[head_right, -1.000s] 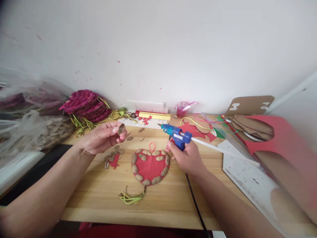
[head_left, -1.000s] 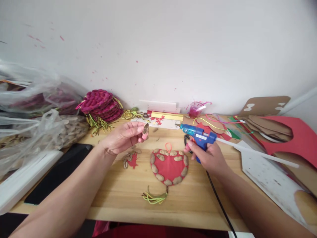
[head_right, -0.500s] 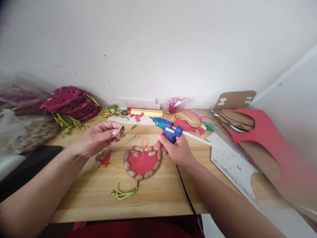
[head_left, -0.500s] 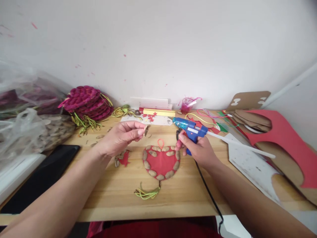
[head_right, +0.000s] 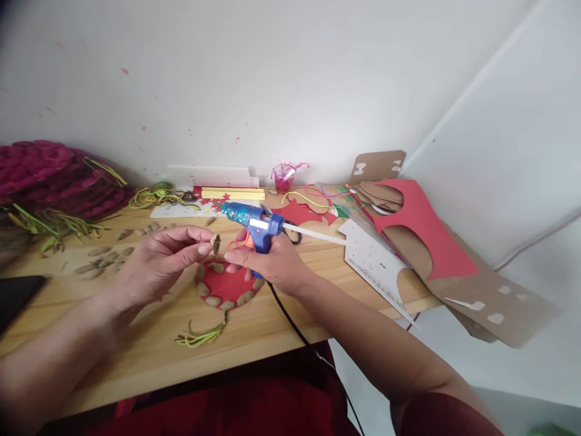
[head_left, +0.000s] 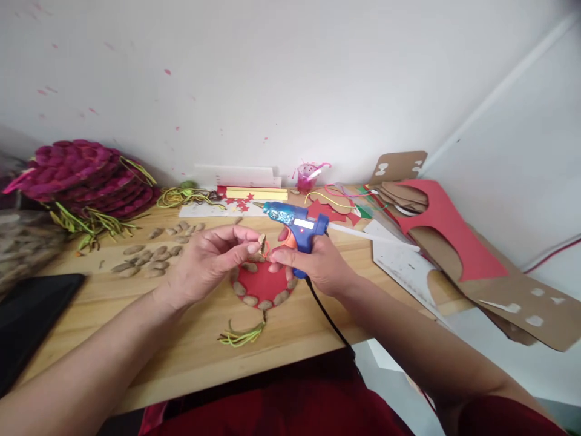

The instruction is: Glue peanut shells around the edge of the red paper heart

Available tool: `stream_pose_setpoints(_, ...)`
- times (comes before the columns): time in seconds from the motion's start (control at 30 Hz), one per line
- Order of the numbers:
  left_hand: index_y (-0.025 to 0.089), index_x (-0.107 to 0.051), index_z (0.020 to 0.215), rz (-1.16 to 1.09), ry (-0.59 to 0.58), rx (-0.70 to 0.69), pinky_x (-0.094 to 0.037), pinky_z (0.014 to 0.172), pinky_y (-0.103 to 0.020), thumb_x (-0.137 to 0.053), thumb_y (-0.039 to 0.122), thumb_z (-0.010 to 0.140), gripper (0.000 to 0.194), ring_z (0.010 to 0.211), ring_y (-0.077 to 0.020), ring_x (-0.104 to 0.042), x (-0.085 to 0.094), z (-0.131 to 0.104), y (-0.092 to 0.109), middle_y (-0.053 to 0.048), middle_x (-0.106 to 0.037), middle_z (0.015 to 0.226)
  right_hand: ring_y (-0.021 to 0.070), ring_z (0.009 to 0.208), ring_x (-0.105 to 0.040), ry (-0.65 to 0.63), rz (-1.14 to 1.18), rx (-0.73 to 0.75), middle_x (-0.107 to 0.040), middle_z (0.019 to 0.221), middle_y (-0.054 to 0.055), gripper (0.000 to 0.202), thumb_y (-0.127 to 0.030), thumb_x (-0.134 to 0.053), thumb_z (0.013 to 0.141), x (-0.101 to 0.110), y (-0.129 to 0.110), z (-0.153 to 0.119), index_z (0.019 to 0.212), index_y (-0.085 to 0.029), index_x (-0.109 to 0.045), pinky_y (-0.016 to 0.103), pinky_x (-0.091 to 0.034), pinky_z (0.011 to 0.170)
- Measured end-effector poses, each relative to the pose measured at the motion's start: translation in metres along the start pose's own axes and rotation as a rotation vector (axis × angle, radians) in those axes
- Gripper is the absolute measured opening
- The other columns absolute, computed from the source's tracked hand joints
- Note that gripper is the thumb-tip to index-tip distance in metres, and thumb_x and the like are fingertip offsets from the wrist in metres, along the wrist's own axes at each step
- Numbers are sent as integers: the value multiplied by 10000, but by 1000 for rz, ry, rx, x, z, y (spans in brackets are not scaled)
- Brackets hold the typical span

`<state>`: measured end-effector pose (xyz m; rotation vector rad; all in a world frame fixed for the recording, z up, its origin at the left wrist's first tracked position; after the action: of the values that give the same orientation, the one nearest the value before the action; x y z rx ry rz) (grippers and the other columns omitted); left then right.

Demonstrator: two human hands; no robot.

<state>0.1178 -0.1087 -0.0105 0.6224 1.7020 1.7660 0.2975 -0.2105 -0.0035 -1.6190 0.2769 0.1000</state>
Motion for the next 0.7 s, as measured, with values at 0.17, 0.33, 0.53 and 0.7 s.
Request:
stream_pose_setpoints(0.17,213,-783,983,-86,-101,-10,-598,685,-265,-818,358,847,201,691,-153,-714,-10,-5,0,-24,-771,795,143,576,-691,-26,52,-10,-740,701,-22,355,-319,-909,700,-19,-4,-8,920,-219,-649,220,-495,469)
stream_pose_setpoints(0.33,199,-771,997,-178,-188,-61,-605,667,-261,-788,311,883,160,664,-143,-716,-17,-8,7,-13,-748,747,92,480,-599,1,54,31,-731,648,-18,269,-320,-902,698,-31,-5,-13,792,-195,-683,210,-451,462)
stream_pose_setpoints(0.53,197,-773,1044,-130,-233,-55,-606,674,-264,-777,323,892,198,705,-157,-729,-11,-8,8,-32,-769,790,101,487,-608,18,42,6,-728,634,-16,299,-333,-911,674,-35,-9,-18,803,-193,-680,206,-447,457)
stream_pose_setpoints(0.7,208,-794,1068,-95,-294,-62,-601,699,-257,-777,339,891,221,710,-156,-729,-7,-7,10,-37,-779,777,101,515,-628,4,29,5,-728,670,-13,300,-343,-917,671,-36,-11,-21,808,-189,-699,198,-470,449)
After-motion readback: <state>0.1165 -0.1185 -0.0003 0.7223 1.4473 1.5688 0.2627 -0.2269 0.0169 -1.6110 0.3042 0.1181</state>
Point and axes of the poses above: each hand's wrist, its own z-axis towards the middle knuckle, its own x-axis out of the back of the hand, y = z × x, the point moved 2 cm from there along z, towards the middle knuckle
